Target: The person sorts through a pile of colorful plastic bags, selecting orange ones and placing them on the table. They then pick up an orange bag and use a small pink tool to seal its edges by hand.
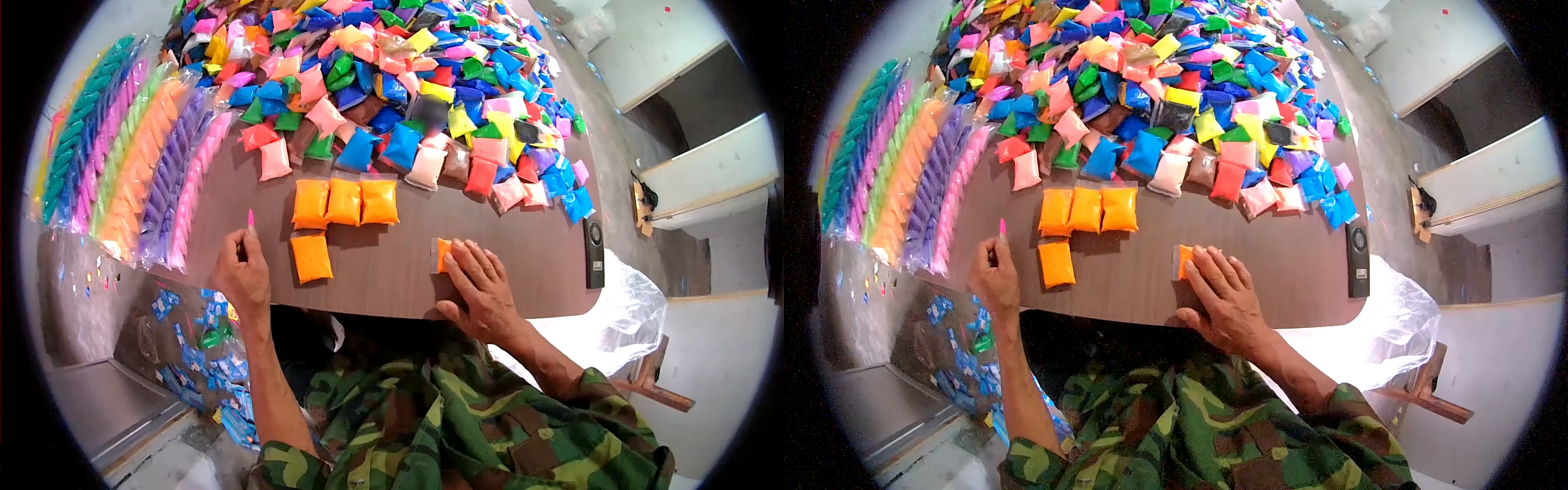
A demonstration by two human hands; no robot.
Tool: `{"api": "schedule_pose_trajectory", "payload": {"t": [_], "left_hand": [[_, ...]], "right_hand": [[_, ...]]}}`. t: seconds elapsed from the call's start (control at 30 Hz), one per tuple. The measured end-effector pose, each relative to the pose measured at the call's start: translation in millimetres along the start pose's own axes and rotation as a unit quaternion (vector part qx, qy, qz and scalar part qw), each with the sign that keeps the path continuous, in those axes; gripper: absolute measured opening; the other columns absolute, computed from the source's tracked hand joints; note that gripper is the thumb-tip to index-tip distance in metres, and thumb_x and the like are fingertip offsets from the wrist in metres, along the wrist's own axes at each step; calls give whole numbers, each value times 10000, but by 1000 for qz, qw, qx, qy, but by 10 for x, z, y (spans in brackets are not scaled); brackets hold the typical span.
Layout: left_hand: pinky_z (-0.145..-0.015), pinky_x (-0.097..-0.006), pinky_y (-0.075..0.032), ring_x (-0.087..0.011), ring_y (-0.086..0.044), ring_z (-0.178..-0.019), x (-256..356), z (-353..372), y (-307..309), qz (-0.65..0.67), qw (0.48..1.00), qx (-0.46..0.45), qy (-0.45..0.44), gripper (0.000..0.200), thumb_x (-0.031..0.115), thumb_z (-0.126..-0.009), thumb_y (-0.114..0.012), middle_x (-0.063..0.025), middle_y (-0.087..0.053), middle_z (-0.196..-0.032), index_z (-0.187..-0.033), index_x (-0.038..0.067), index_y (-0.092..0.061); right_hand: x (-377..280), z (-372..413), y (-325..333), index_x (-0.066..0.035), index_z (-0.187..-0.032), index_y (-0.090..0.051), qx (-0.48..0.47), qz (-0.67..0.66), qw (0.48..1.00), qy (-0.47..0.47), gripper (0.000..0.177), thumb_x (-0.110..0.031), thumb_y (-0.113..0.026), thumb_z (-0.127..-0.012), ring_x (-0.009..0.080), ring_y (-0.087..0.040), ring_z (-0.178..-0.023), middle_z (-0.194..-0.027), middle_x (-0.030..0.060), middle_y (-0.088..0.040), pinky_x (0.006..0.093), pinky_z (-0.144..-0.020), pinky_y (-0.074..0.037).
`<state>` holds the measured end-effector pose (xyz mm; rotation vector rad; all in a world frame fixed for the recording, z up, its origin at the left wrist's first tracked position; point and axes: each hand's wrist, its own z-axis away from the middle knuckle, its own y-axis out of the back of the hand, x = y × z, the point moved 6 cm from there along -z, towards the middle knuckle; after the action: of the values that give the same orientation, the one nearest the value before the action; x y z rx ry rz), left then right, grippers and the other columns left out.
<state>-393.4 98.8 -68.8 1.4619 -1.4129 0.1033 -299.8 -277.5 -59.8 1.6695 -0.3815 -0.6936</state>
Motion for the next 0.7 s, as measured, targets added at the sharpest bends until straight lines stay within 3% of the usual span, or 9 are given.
{"api": "schedule_pose_trajectory", "payload": {"t": [0.23,0.33,0.43,0.7], "left_hand": [[-684,-334,-569,-209,-694,-778,-27,-13,3,6,1000,8,-1,176,188,-1032,-671,-115,-746,-887,-998,23,-722],[-669,-334,-570,-218,-704,-760,-56,14,-9,10,1000,9,2,156,170,-1025,-682,-125,-745,-883,-997,19,-714],[-617,-339,-559,-235,-718,-698,27,-2,39,19,999,31,-14,133,141,-998,-718,-143,-736,-837,-980,11,-697],[-603,-327,-557,-219,-725,-691,-19,-9,41,11,999,38,-28,141,150,-998,-723,-128,-741,-821,-960,17,-697]], "right_hand": [[93,-50,81,-49,-1464,-570,35,-42,998,21,572,-325,-691,-978,384,-446,-1470,-1600,197,-464,531,-1214,-302],[45,-86,273,-70,-1433,-600,105,-41,993,15,538,-242,-723,-939,369,-491,-1433,-1549,184,-523,522,-1180,-347],[171,-76,297,-81,-1393,-628,77,20,997,13,532,-220,-767,-898,352,-522,-1396,-1469,166,-585,508,-1131,-394],[198,-54,303,-60,-1223,-701,109,5,994,-11,434,-250,-825,-854,300,-667,-1061,-1165,111,-698,446,-923,-509]]}}
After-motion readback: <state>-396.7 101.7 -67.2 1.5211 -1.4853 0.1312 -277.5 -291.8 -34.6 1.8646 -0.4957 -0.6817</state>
